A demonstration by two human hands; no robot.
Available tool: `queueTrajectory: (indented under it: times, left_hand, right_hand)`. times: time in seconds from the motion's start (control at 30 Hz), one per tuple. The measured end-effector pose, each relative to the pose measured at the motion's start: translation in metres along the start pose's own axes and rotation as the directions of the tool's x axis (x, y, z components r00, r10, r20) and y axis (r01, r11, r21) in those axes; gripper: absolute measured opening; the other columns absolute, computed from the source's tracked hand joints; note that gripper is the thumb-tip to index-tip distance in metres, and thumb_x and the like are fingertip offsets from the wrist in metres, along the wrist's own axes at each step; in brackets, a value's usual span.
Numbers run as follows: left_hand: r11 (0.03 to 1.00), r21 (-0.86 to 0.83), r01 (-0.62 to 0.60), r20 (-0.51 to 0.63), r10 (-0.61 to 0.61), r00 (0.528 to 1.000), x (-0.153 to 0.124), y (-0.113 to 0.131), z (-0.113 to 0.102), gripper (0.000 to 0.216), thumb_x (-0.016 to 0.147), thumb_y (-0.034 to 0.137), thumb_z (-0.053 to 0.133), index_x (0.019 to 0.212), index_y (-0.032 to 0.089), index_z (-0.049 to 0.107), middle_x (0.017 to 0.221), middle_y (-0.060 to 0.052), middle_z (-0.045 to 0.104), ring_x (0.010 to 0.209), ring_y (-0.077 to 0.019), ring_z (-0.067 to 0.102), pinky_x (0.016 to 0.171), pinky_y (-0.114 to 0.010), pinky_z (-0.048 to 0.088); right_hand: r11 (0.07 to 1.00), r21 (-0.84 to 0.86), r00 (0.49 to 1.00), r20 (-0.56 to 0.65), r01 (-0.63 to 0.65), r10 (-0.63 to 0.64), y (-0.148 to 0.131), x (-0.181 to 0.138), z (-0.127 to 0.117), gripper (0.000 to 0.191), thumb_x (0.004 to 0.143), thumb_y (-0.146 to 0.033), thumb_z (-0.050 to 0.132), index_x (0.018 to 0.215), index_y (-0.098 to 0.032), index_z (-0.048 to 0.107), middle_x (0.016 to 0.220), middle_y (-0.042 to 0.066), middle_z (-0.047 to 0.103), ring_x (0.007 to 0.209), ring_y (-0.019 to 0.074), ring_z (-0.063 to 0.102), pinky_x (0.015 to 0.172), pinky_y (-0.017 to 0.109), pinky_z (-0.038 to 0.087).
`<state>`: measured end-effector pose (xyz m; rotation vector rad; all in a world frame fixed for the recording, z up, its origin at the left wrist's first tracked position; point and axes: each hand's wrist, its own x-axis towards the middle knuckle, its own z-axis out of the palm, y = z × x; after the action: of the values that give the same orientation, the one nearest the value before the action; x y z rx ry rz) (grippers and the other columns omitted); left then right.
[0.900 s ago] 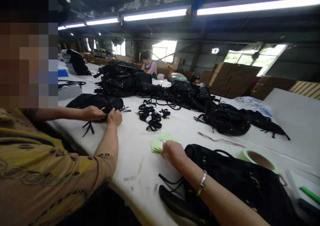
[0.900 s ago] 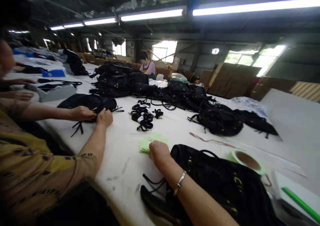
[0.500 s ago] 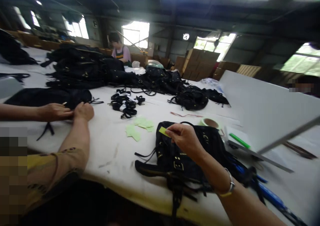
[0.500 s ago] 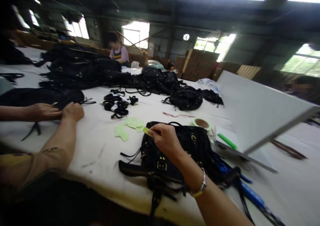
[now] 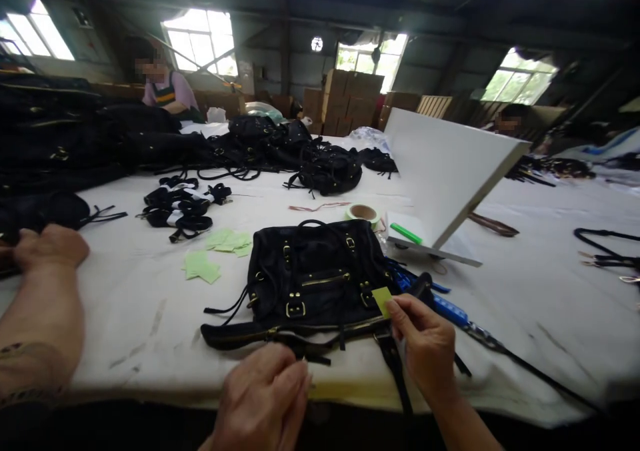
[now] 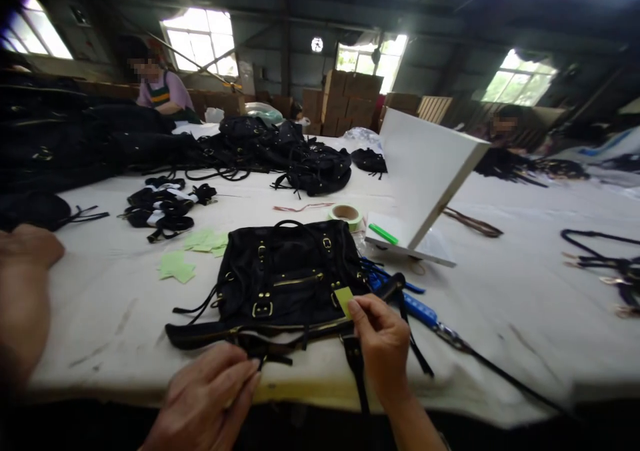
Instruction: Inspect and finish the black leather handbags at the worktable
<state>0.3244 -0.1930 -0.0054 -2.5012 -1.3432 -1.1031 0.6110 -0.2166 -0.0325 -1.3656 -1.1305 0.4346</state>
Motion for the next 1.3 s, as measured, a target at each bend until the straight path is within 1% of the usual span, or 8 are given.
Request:
queueTrajectory:
  times: [0.13, 0.3, 0.5, 0.6, 0.73, 1.0, 1.13, 1.3]
  left_hand:
    - [0.999, -0.039, -0.035, 0.18, 0.041, 0.983, 0.013, 0.052, 0.034, 0.017, 0.08, 0.015, 0.053, 0.091, 0.023, 0.063, 0.1, -0.009, 0.059, 0.092, -0.0248, 0.055, 0.08, -0.042, 0.049]
    - [0.995, 0.08, -0.055, 0.412, 0.017, 0.911, 0.049, 0.046, 0.038, 0.015, 0.067, 0.013, 0.061, 0.079, 0.021, 0.061, 0.095, -0.01, 0.058, 0.092, -0.0284, 0.054, 0.083, -0.047, 0.048]
    - [0.96, 0.133, -0.248, 0.553, 0.136, 0.822, 0.063, 0.046, 0.04, 0.015, 0.067, 0.006, 0.056, 0.072, 0.02, 0.059, 0.083, -0.008, 0.059, 0.082, -0.0263, 0.056, 0.074, -0.043, 0.048]
    - [0.934, 0.143, -0.327, 0.521, 0.21, 0.827, 0.07, 0.04, 0.043, 0.017, 0.072, 0.004, 0.05, 0.072, 0.02, 0.056, 0.078, -0.006, 0.058, 0.075, -0.0242, 0.055, 0.069, -0.039, 0.046]
    - [0.95, 0.149, -0.275, 0.303, 0.221, 0.927, 0.081, 0.029, 0.038, 0.014, 0.084, 0.011, 0.046, 0.073, 0.02, 0.05, 0.073, -0.004, 0.054, 0.071, -0.021, 0.053, 0.068, -0.035, 0.043]
    - [0.961, 0.189, -0.202, 0.102, 0.186, 0.977, 0.1, 0.027, 0.029, 0.013, 0.085, 0.016, 0.047, 0.073, 0.02, 0.047, 0.069, -0.002, 0.053, 0.069, -0.0182, 0.054, 0.067, -0.03, 0.041]
    - [0.961, 0.196, -0.195, 0.083, 0.182, 0.98, 0.102, 0.031, 0.028, 0.013, 0.086, 0.018, 0.047, 0.073, 0.02, 0.047, 0.07, -0.003, 0.055, 0.069, -0.0182, 0.055, 0.067, -0.03, 0.041]
    - [0.967, 0.169, -0.191, 0.07, 0.182, 0.981, 0.101, 0.033, 0.028, 0.013, 0.085, 0.017, 0.047, 0.073, 0.02, 0.047, 0.068, -0.002, 0.055, 0.068, -0.018, 0.055, 0.066, -0.031, 0.04]
  right_hand:
    - [0.991, -0.063, 0.992, 0.038, 0.118, -0.116, 0.007, -0.012, -0.014, 0.015, 0.085, -0.032, 0.067, 0.079, -0.018, 0.068, 0.074, 0.002, 0.059, 0.053, 0.0112, 0.051, 0.046, 0.021, 0.041]
    - [0.981, -0.094, 0.984, 0.065, 0.169, -0.163, 0.01, -0.014, -0.026, 0.012, 0.086, -0.029, 0.065, 0.079, -0.019, 0.068, 0.076, 0.003, 0.062, 0.062, 0.0149, 0.058, 0.053, 0.023, 0.047]
    - [0.978, -0.079, 0.98, 0.072, 0.191, -0.185, 0.007, -0.012, -0.026, 0.015, 0.087, -0.028, 0.064, 0.076, -0.019, 0.067, 0.072, 0.002, 0.062, 0.061, 0.0146, 0.059, 0.056, 0.022, 0.049]
    - [0.979, -0.067, 0.978, 0.082, 0.195, -0.189, 0.005, -0.012, -0.028, 0.013, 0.088, -0.026, 0.064, 0.077, -0.019, 0.067, 0.071, 0.002, 0.061, 0.06, 0.0141, 0.06, 0.055, 0.022, 0.049]
    - [0.95, -0.095, 0.95, 0.12, 0.299, -0.287, 0.002, -0.013, -0.031, 0.011, 0.088, -0.022, 0.063, 0.079, -0.019, 0.068, 0.075, 0.003, 0.066, 0.066, 0.0157, 0.062, 0.06, 0.024, 0.051]
    - [0.744, -0.242, 0.77, 0.356, 0.623, -0.529, -0.016, 0.001, -0.018, 0.019, 0.094, -0.015, 0.053, 0.102, -0.019, 0.07, 0.091, 0.007, 0.07, 0.083, 0.0174, 0.063, 0.077, 0.03, 0.047]
    - [0.566, -0.506, 0.752, 0.528, 0.651, -0.394, -0.023, 0.017, -0.008, 0.027, 0.095, -0.018, 0.049, 0.078, -0.018, 0.07, 0.075, 0.007, 0.067, 0.077, 0.0193, 0.057, 0.073, 0.031, 0.037]
    - [0.42, -0.712, 0.781, 0.625, 0.563, 0.013, -0.016, 0.026, 0.005, 0.023, 0.087, -0.01, 0.051, 0.075, -0.016, 0.069, 0.069, 0.008, 0.065, 0.07, 0.0191, 0.059, 0.063, 0.029, 0.032]
